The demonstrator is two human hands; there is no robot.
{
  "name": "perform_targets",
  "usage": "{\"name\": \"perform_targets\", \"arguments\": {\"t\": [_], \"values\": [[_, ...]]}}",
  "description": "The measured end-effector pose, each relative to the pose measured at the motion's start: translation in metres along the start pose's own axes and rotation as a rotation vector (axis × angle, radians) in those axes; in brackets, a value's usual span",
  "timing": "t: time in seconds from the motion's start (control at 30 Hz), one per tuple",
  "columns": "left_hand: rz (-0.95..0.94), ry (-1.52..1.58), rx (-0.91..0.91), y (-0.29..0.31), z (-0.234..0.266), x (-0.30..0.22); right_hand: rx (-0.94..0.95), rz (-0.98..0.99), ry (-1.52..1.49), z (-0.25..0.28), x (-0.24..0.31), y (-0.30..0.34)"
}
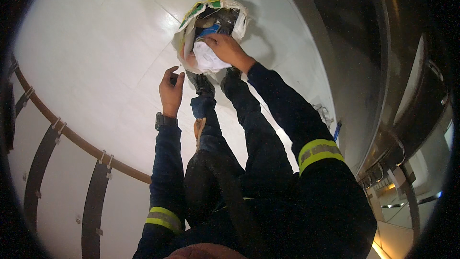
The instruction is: The person wipes a dark countertop with a cloth, retrieves a can and a roll of masking tape from a bucket, then applies strips of tape along the countertop edge. The person smooths the tape and continues wiping the surface.
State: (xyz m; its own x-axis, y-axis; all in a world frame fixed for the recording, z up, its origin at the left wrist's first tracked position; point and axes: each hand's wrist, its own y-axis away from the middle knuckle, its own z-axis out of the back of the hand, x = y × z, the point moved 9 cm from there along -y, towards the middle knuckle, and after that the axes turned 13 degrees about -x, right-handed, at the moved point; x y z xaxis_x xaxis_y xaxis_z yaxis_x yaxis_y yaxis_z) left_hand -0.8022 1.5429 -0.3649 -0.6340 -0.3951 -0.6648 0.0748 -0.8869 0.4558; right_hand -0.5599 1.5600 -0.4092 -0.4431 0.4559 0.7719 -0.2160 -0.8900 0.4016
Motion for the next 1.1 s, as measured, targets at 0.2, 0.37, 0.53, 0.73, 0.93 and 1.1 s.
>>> {"name": "perform_targets", "arguments": {"t": [0.2,0.37,0.53,0.73,0.93,1.1], "values": [[-0.151,-0.043,-0.108,-0.005,0.003,-0.020,0.079,0.123,0.486,-0.048,-0.032,-0.048],[-0.323,-0.081,-0.162,-0.020,0.003,-0.055,0.308,-0.118,0.603,-0.077,-0.094,-0.050],[-0.176,-0.027,-0.137,-0.019,0.002,-0.038,0.071,-0.186,0.392,-0.087,-0.132,-0.065],[-0.112,0.020,-0.052,-0.004,-0.005,-0.019,-0.326,-0.277,0.071,-0.073,-0.149,-0.066],[-0.037,0.014,-0.110,0.016,0.026,0.003,-0.009,-0.332,-0.225,-0.080,-0.120,-0.041],[-0.059,-0.005,-0.109,0.028,0.039,0.009,-0.062,-0.681,-0.291,-0.071,-0.128,-0.041]]}}
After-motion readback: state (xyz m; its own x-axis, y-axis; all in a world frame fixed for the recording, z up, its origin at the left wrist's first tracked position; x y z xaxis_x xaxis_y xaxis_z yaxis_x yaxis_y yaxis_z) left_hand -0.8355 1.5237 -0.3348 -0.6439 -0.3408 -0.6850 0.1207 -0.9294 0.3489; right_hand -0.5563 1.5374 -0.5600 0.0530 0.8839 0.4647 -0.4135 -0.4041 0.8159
